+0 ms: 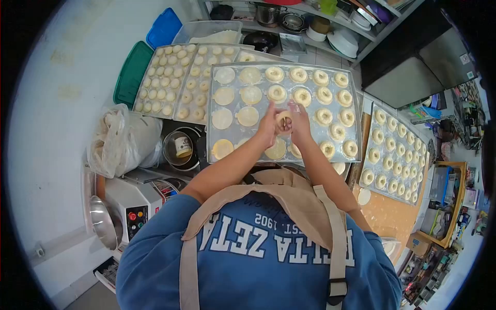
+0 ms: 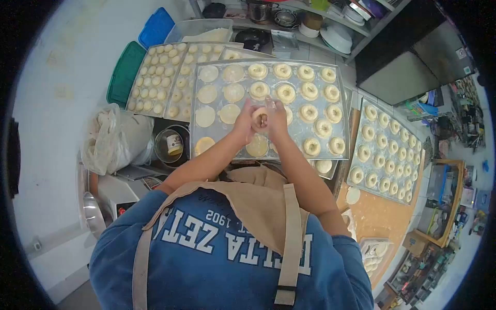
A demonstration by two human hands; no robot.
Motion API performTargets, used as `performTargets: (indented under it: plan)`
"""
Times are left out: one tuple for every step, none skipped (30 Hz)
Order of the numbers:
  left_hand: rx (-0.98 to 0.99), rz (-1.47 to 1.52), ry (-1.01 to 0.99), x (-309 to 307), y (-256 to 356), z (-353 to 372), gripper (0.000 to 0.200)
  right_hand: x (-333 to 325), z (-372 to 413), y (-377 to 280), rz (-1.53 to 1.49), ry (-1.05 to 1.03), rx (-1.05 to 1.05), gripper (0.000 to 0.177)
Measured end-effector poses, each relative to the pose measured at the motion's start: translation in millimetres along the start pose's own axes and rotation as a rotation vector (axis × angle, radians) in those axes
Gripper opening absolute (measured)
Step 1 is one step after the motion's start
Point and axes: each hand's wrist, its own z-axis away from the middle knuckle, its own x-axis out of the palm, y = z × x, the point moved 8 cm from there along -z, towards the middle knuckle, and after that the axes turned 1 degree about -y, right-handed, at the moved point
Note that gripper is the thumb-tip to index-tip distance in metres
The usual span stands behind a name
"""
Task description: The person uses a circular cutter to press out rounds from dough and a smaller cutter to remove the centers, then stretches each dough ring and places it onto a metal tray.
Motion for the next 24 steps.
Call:
performTargets:
  plan:
    - [-0.015, -0.089, -0.041, -5.0, -2.4, -3.4, 0.061, -3.1, 3.0, -1.8, -0.036, 0.074, -0.058, 0.032]
    - [-0.031, -0.177, -0.081, -13.3, -1.3, -7.0, 0.061, -0.4, 6.3, 2.6, 0.037, 0.009, 0.004, 0.032]
    - [-0.043, -0.263, -0.121, -13.7, 1.9, -6.9, 0.060, 3.7, 13.6, -0.1, 0.112, -0.057, 0.065, 0.032]
    - [-0.039, -0.381, -0.103, -14.2, 4.2, -8.6, 0.059, 8.7, 17.3, 0.2, 0.188, -0.126, 0.124, 0.032]
    - [-0.037, -0.499, -0.084, -14.8, 5.1, -9.5, 0.058, 7.4, 16.1, -1.7, 0.131, -0.090, 0.080, 0.032]
    - [-0.037, -0.619, -0.065, -12.0, 7.5, -6.2, 0.058, 5.7, 14.9, -1.5, 0.074, -0.053, 0.038, 0.031]
    - [-0.007, -0.424, -0.041, -5.9, 10.0, -2.9, 0.057, 3.4, 13.0, -3.5, 0.018, -0.016, -0.008, 0.031]
    - [0.021, -0.228, -0.016, 0.3, 8.4, 2.7, 0.057, 2.7, 12.6, -4.5, -0.002, -0.012, -0.049, 0.030]
    - [0.046, -0.033, 0.010, 1.2, 7.6, 6.9, 0.057, 2.6, 13.4, -4.8, -0.023, -0.008, -0.087, 0.029]
    - [0.041, -0.140, 0.011, -1.1, 8.2, 8.4, 0.057, 2.5, 13.9, -4.7, -0.044, -0.004, -0.126, 0.028]
    - [0.038, -0.244, 0.012, -3.8, 10.7, 10.3, 0.057, 0.1, 9.6, 2.6, 0.017, -0.010, -0.091, 0.029]
    - [0.035, -0.346, 0.013, -5.8, 11.4, 10.3, 0.057, -1.9, 5.4, 6.0, 0.080, -0.016, -0.057, 0.030]
    - [0.021, -0.338, -0.021, -7.2, 6.1, 7.9, 0.056, -3.7, 2.8, 11.0, 0.142, -0.022, -0.022, 0.031]
    - [0.006, -0.330, -0.054, -10.3, -1.5, 4.8, 0.056, -7.4, 3.2, 16.9, 0.109, -0.003, -0.011, 0.034]
    - [-0.009, -0.323, -0.087, -7.9, -3.8, 6.1, 0.056, -5.4, 10.1, 15.1, 0.075, 0.017, -0.001, 0.037]
    - [0.016, -0.311, -0.047, -10.8, -2.9, 7.3, 0.055, -5.2, 15.1, 15.9, 0.039, 0.038, 0.012, 0.039]
    - [0.038, -0.299, -0.006, -14.2, -3.6, 9.5, 0.055, -5.7, 15.8, 20.8, 0.058, 0.027, 0.035, 0.038]
    - [0.061, -0.287, 0.036, -17.7, -3.6, 12.0, 0.054, -7.3, 14.1, 26.0, 0.078, 0.016, 0.057, 0.037]
    - [0.032, -0.263, 0.030, -21.6, -8.4, 10.8, 0.055, -9.3, 12.7, 32.4, 0.098, 0.004, 0.081, 0.036]
    - [0.003, -0.239, 0.025, -27.1, -12.6, 8.5, 0.056, -11.9, 12.2, 40.9, 0.132, -0.007, 0.110, 0.035]
    - [-0.025, -0.215, 0.020, -33.3, -18.9, 6.8, 0.057, -16.0, 10.6, 52.2, 0.165, -0.018, 0.138, 0.035]
    - [-0.053, -0.230, 0.036, -39.7, -25.7, 8.0, 0.057, -20.4, 8.3, 65.1, 0.198, -0.030, 0.165, 0.035]
    - [-0.080, -0.246, 0.050, -45.5, -32.1, 9.2, 0.058, -22.0, 7.0, 78.5, 0.152, -0.054, 0.181, 0.033]
    - [-0.108, -0.262, 0.064, -52.6, -39.8, 8.5, 0.059, -21.4, 9.1, 89.3, 0.105, -0.076, 0.196, 0.032]
